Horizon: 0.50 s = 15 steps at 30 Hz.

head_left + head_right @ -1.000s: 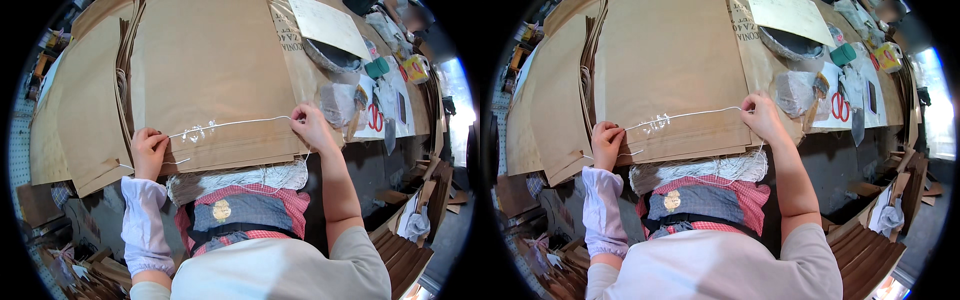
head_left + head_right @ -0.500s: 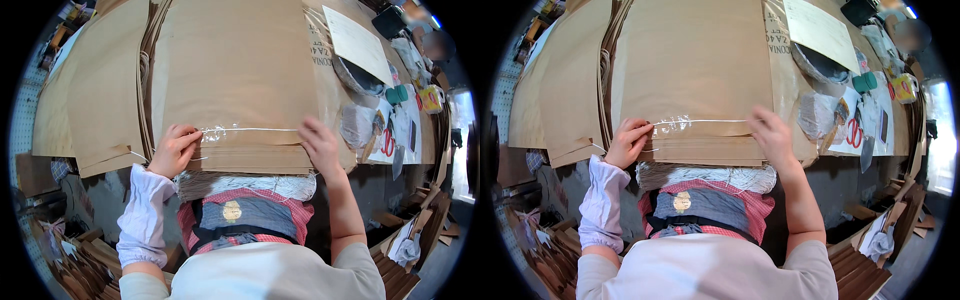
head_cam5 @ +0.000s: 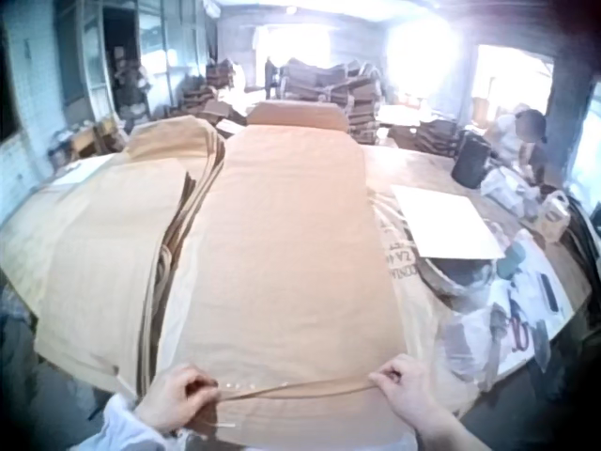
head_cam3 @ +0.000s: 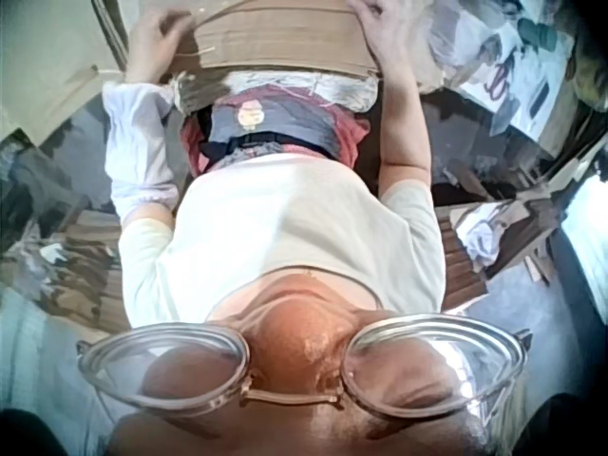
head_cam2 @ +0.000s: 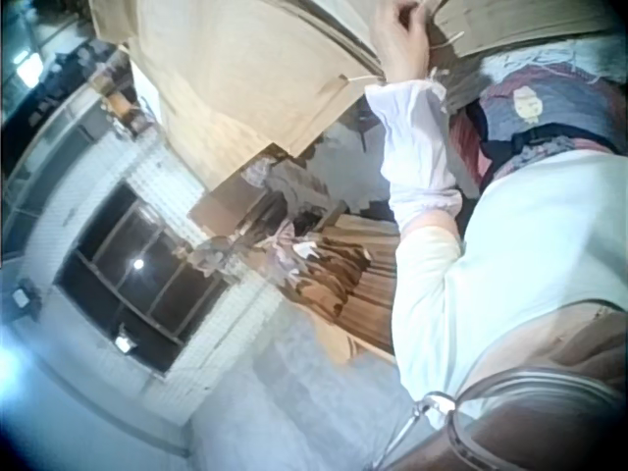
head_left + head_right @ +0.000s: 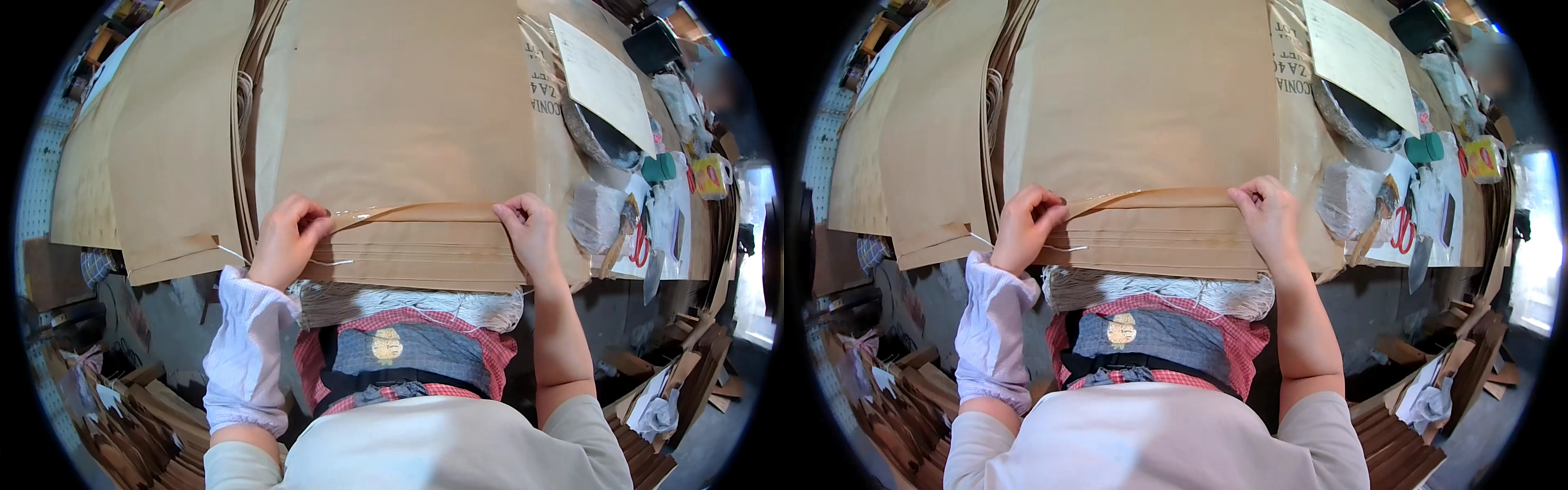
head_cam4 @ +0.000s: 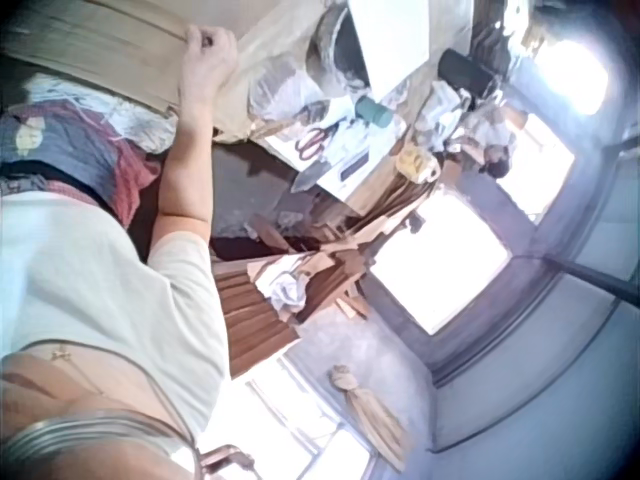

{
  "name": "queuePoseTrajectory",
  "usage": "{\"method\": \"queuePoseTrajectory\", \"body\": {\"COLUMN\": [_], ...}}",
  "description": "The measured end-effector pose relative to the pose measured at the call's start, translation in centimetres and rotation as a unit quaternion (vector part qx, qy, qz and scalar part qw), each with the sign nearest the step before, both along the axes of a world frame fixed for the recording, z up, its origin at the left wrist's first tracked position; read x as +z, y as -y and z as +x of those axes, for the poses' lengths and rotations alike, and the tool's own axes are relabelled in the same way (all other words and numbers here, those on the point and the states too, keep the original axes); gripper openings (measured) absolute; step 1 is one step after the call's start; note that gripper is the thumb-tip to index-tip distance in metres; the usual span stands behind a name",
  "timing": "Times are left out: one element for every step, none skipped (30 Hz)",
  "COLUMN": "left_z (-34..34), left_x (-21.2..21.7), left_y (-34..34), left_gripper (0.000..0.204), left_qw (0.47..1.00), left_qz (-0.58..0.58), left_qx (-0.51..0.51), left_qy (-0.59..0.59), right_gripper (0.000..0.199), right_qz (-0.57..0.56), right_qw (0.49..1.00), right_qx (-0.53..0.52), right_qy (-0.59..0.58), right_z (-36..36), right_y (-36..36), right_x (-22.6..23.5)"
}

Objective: The person assembles a stack of flat cardboard pieces by applying glue to the edges with a brush and attaching white string to secure them. The person repeatedly dips the brush into a container, applies glue, and presses the string onto the cardboard.

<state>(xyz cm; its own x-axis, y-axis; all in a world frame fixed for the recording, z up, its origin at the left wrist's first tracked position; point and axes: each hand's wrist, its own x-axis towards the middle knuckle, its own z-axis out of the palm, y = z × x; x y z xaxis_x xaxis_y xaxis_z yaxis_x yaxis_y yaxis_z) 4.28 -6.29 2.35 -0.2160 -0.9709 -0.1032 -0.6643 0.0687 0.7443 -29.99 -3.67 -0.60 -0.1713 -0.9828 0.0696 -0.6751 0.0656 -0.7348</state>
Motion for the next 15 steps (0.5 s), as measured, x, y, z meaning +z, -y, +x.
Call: {"method": "queuePoseTrajectory", "body": {"left_z": [0.4,0.6,0.3,0.0,-0.2,-0.1,-0.1,-0.2,-0.2,-0.3,-0.4,-0.6,-0.4,-0.2,-0.1], "left_x": [-0.3,-0.5,-0.4,0.0,0.8,1.6,2.0,1.3,1.1,0.9,0.7,0.4,0.2,0.0,-0.3], "left_y": [0.2,0.3,0.5,0.4,0.2,-0.1,-0.3,-0.5,-0.7,-0.8,-0.8,-0.8,-0.7,-0.5,-0.2], "left_gripper": [0.018,0.019,0.019,0.026,0.029,0.031,0.033,0.034,0.03,0.027,0.024,0.015,0.012,0.01,0.008], "left_qw": [1.0,0.999,0.998,1.0,1.0,0.999,0.999,0.993,0.989,0.984,0.978,0.974,0.972,0.971,0.969], "left_qz": [-0.014,-0.027,-0.039,0.009,0.008,0.006,0.004,-0.089,-0.116,-0.142,-0.169,-0.201,-0.208,-0.214,-0.222], "left_qx": [0.004,0.009,0.008,-0.005,-0.021,-0.035,-0.05,-0.063,-0.062,-0.062,-0.062,-0.049,-0.049,-0.049,-0.049], "left_qy": [0.02,0.039,0.055,0.013,0.011,0.012,0.013,0.05,0.068,0.085,0.102,0.09,0.094,0.098,0.101], "right_gripper": [0.016,0.017,0.017,0.017,0.018,0.017,0.017,0.017,0.017,0.016,0.016,0.016,0.016,0.016,0.017], "right_qz": [-0.003,-0.007,-0.006,-0.006,-0.006,-0.006,-0.005,-0.005,-0.006,-0.006,-0.007,-0.006,-0.005,-0.005,-0.002], "right_qw": [1.0,1.0,0.999,0.999,0.999,0.999,1.0,1.0,1.0,1.0,1.0,1.0,1.0,1.0,1.0], "right_qx": [0.0,0.0,0.0,0.0,0.001,-0.001,-0.002,-0.004,-0.005,-0.007,-0.009,-0.008,-0.007,-0.006,-0.008], "right_qy": [-0.015,-0.029,-0.032,-0.035,-0.038,-0.032,-0.027,-0.021,-0.021,-0.02,-0.02,-0.023,-0.026,-0.03,-0.027], "right_z": [0.2,0.3,0.3,0.2,0.1,0.1,0.2,0.2,0.2,0.2,0.2,0.3,0.3,0.4,0.4], "right_y": [0.1,0.2,0.2,0.2,0.2,0.2,0.2,0.2,0.2,0.1,0.1,0.2,0.2,0.2,0.2], "right_x": [-0.1,-0.2,-0.3,-0.4,-0.5,-0.4,-0.4,-0.3,-0.4,-0.5,-0.6,-0.5,-0.4,-0.3,-0.3]}}
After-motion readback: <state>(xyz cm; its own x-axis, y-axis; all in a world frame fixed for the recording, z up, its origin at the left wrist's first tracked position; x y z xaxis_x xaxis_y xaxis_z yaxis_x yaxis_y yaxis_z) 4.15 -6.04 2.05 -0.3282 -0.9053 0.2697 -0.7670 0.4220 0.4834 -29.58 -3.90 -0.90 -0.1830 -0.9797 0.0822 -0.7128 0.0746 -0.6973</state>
